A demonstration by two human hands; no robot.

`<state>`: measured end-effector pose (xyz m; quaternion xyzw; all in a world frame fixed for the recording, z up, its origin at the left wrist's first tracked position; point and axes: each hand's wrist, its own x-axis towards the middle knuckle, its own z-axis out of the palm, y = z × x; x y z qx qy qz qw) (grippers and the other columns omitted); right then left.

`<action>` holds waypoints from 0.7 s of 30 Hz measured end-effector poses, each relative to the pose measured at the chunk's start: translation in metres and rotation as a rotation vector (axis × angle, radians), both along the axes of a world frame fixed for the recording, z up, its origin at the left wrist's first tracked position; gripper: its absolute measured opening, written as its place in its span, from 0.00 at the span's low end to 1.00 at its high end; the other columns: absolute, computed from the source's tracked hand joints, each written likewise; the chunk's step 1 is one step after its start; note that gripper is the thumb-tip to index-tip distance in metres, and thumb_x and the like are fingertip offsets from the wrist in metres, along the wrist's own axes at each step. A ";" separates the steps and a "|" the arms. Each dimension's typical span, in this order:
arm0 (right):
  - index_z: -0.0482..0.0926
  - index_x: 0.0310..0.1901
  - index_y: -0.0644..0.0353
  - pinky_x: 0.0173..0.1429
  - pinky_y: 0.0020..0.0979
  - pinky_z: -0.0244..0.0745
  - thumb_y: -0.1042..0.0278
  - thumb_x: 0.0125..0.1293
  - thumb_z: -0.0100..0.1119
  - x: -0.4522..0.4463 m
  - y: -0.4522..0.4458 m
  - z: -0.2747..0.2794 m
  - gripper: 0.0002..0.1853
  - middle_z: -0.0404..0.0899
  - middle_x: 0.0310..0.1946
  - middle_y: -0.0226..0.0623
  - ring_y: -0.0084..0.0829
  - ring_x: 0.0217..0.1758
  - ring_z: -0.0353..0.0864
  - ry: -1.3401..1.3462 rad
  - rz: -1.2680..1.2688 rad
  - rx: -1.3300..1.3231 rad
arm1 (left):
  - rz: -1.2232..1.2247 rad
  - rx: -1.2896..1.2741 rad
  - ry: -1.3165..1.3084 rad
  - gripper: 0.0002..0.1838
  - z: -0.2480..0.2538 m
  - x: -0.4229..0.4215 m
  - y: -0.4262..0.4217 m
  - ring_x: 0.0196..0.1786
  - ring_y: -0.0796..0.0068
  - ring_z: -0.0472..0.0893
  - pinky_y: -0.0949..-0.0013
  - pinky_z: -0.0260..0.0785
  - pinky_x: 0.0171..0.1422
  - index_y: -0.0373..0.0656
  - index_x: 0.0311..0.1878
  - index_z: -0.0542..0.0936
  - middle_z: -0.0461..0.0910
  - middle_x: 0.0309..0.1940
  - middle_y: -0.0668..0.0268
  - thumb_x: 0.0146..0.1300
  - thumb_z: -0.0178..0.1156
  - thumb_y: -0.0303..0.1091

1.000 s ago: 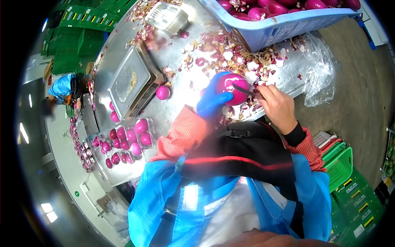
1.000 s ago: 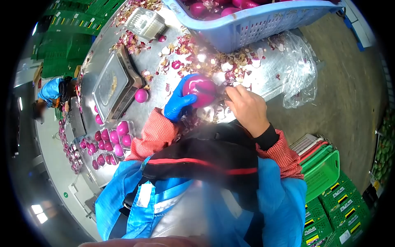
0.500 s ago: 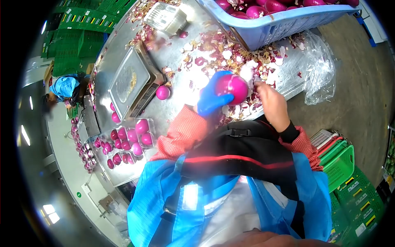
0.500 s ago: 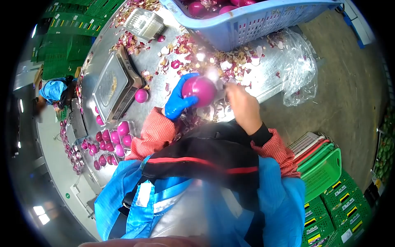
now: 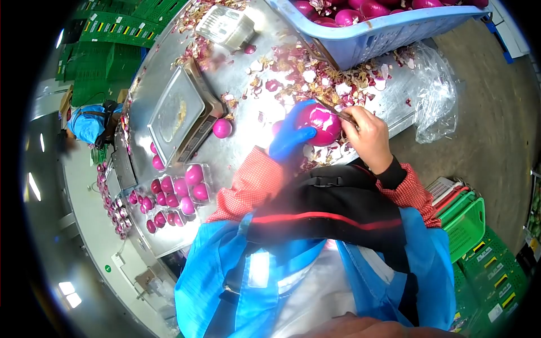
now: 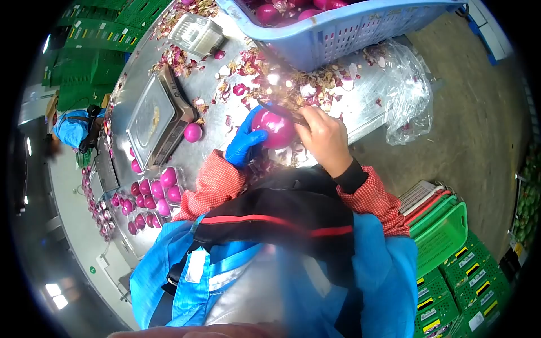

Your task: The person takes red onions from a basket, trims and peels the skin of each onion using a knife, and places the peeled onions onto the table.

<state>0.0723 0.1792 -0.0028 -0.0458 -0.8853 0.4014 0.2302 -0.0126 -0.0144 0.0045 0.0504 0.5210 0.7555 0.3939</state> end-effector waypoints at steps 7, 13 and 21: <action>0.77 0.55 0.59 0.40 0.35 0.78 0.55 0.64 0.66 0.005 0.005 0.017 0.23 0.84 0.38 0.42 0.40 0.37 0.86 -0.374 0.011 -0.354 | -0.057 -0.140 0.245 0.41 0.005 -0.003 0.001 0.59 0.61 0.78 0.61 0.74 0.63 0.40 0.68 0.63 0.75 0.57 0.55 0.50 0.72 0.32; 0.78 0.49 0.57 0.37 0.41 0.78 0.60 0.64 0.64 -0.003 -0.003 0.007 0.16 0.83 0.34 0.42 0.46 0.35 0.85 -0.164 -0.042 -0.064 | -0.104 -0.270 0.348 0.43 0.009 -0.002 0.004 0.57 0.62 0.79 0.62 0.77 0.59 0.41 0.68 0.64 0.76 0.55 0.56 0.48 0.75 0.30; 0.74 0.57 0.56 0.33 0.43 0.77 0.55 0.63 0.65 0.007 0.007 -0.022 0.24 0.83 0.29 0.40 0.45 0.29 0.84 -0.444 -0.177 -0.211 | 0.050 0.035 -0.004 0.41 0.004 0.004 0.005 0.61 0.60 0.77 0.60 0.72 0.65 0.38 0.70 0.64 0.75 0.60 0.56 0.54 0.71 0.36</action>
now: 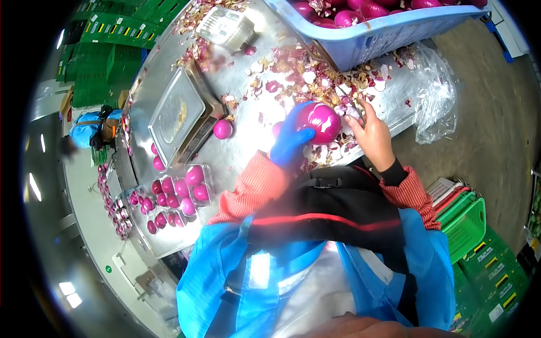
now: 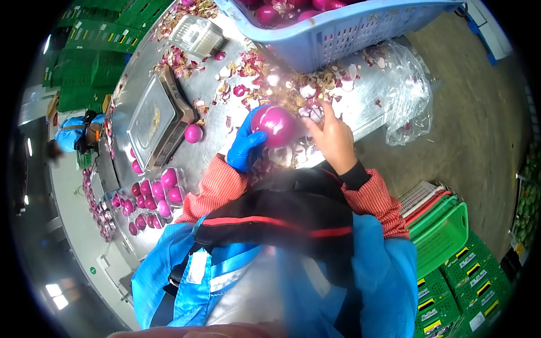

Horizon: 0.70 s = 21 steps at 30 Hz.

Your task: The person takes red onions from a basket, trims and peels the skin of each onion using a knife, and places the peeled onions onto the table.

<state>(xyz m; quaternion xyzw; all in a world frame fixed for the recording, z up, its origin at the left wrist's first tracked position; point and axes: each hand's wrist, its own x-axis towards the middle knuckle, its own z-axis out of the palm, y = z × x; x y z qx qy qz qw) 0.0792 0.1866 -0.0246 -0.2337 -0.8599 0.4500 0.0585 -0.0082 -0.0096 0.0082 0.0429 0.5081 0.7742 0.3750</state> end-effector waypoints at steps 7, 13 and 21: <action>0.77 0.50 0.58 0.37 0.37 0.79 0.63 0.56 0.71 0.001 -0.021 0.043 0.21 0.83 0.34 0.40 0.40 0.33 0.85 0.385 0.147 0.255 | -0.015 -0.158 0.037 0.41 -0.016 0.000 -0.003 0.55 0.60 0.81 0.59 0.77 0.59 0.38 0.70 0.64 0.77 0.55 0.54 0.55 0.68 0.42; 0.72 0.55 0.58 0.33 0.40 0.77 0.57 0.64 0.66 0.009 0.009 -0.001 0.22 0.82 0.32 0.42 0.43 0.30 0.84 0.070 0.125 0.322 | -0.014 0.235 -0.347 0.41 0.003 -0.004 -0.002 0.58 0.56 0.80 0.55 0.74 0.64 0.36 0.70 0.62 0.76 0.59 0.51 0.57 0.67 0.42; 0.64 0.68 0.58 0.24 0.20 0.62 0.50 0.74 0.55 0.008 -0.003 0.017 0.29 0.72 0.32 0.26 0.16 0.20 0.66 0.095 0.085 -1.156 | -0.094 -0.047 0.089 0.36 0.008 -0.014 0.004 0.62 0.61 0.77 0.61 0.68 0.69 0.36 0.71 0.64 0.76 0.60 0.53 0.61 0.66 0.32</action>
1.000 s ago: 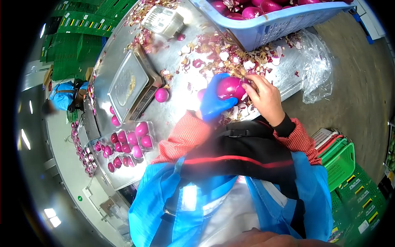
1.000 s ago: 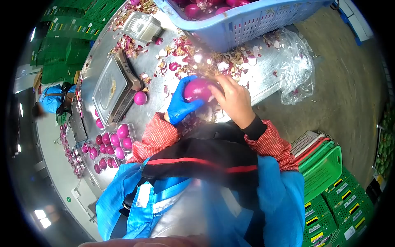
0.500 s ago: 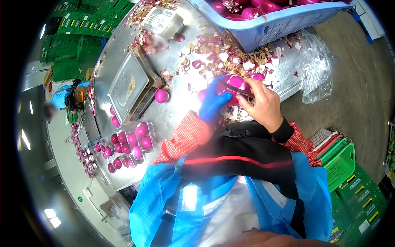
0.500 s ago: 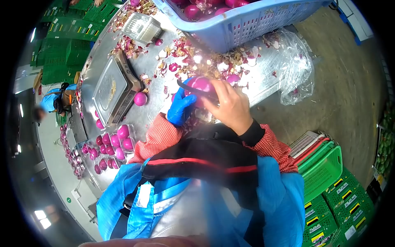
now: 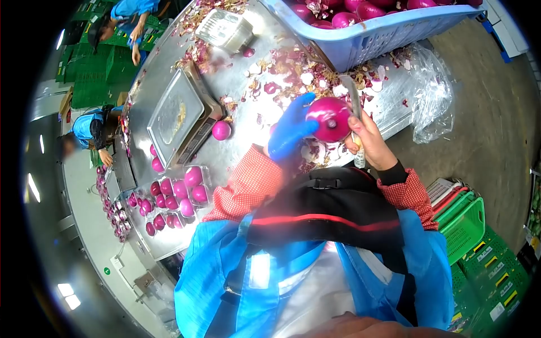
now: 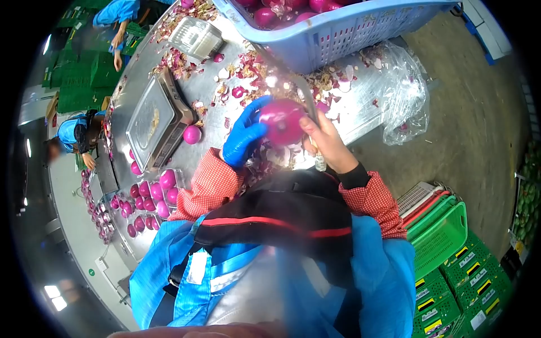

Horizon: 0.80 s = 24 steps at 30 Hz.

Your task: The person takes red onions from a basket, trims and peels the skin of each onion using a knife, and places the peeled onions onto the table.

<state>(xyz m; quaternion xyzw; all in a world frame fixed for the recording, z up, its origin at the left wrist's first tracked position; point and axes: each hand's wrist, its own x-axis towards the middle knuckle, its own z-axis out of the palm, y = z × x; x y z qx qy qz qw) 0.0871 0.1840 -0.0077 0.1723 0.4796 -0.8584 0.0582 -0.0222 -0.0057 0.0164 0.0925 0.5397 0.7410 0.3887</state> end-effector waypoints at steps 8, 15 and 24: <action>0.72 0.61 0.58 0.35 0.32 0.76 0.59 0.71 0.60 0.003 -0.014 0.011 0.21 0.81 0.42 0.36 0.32 0.32 0.84 0.112 -0.044 0.719 | 0.209 0.144 -0.219 0.28 -0.007 0.022 0.012 0.54 0.64 0.81 0.62 0.74 0.62 0.34 0.65 0.69 0.79 0.53 0.55 0.64 0.62 0.33; 0.80 0.54 0.54 0.34 0.35 0.75 0.70 0.52 0.70 0.019 0.008 0.029 0.25 0.74 0.34 0.34 0.37 0.31 0.80 0.363 0.028 1.651 | 0.258 0.093 -0.210 0.27 0.006 0.009 0.008 0.53 0.63 0.82 0.63 0.75 0.61 0.32 0.64 0.69 0.80 0.53 0.53 0.64 0.62 0.33; 0.79 0.57 0.52 0.33 0.33 0.74 0.71 0.46 0.72 0.015 0.007 0.016 0.30 0.71 0.32 0.33 0.34 0.29 0.78 0.326 -0.075 1.774 | 0.171 -0.085 0.047 0.29 0.015 0.010 0.004 0.53 0.65 0.82 0.63 0.76 0.59 0.34 0.64 0.69 0.80 0.51 0.54 0.61 0.66 0.31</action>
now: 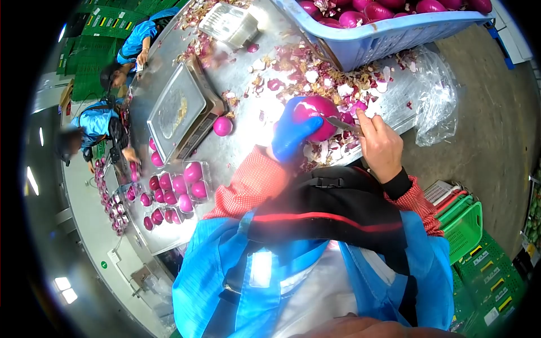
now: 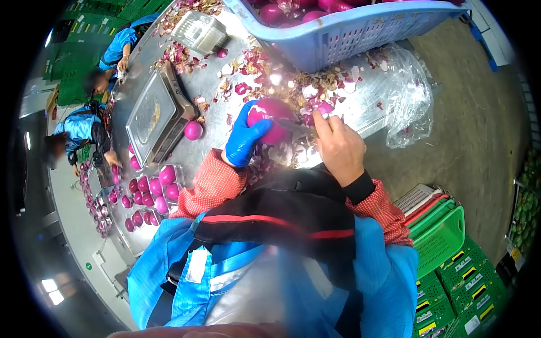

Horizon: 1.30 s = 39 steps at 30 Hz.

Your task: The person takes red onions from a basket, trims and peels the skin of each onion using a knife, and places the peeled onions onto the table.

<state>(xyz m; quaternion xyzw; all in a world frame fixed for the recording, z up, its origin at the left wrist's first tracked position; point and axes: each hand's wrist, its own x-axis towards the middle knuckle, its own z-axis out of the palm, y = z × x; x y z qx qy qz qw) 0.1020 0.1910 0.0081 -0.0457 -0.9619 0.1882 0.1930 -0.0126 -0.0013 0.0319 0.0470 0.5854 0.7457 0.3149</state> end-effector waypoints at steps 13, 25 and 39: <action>0.80 0.56 0.58 0.41 0.42 0.76 0.61 0.74 0.51 -0.015 -0.032 -0.029 0.16 0.82 0.34 0.45 0.49 0.36 0.81 -0.235 -0.074 -0.677 | 0.142 -0.123 0.055 0.28 -0.044 -0.001 -0.003 0.47 0.65 0.84 0.65 0.78 0.54 0.35 0.61 0.71 0.82 0.47 0.54 0.61 0.68 0.35; 0.79 0.57 0.59 0.41 0.42 0.76 0.52 0.71 0.56 -0.026 -0.026 -0.028 0.21 0.83 0.32 0.48 0.46 0.36 0.84 -0.276 -0.083 -0.876 | -0.039 -0.077 -0.158 0.30 -0.036 -0.007 -0.020 0.55 0.64 0.79 0.63 0.74 0.62 0.41 0.65 0.68 0.77 0.55 0.58 0.61 0.67 0.33; 0.79 0.46 0.55 0.33 0.34 0.75 0.64 0.52 0.72 -0.015 -0.003 0.008 0.19 0.75 0.32 0.34 0.37 0.30 0.81 -0.042 0.141 -0.202 | -0.237 -0.095 0.080 0.40 -0.024 -0.015 -0.020 0.61 0.68 0.75 0.64 0.70 0.67 0.43 0.73 0.62 0.74 0.60 0.60 0.57 0.68 0.28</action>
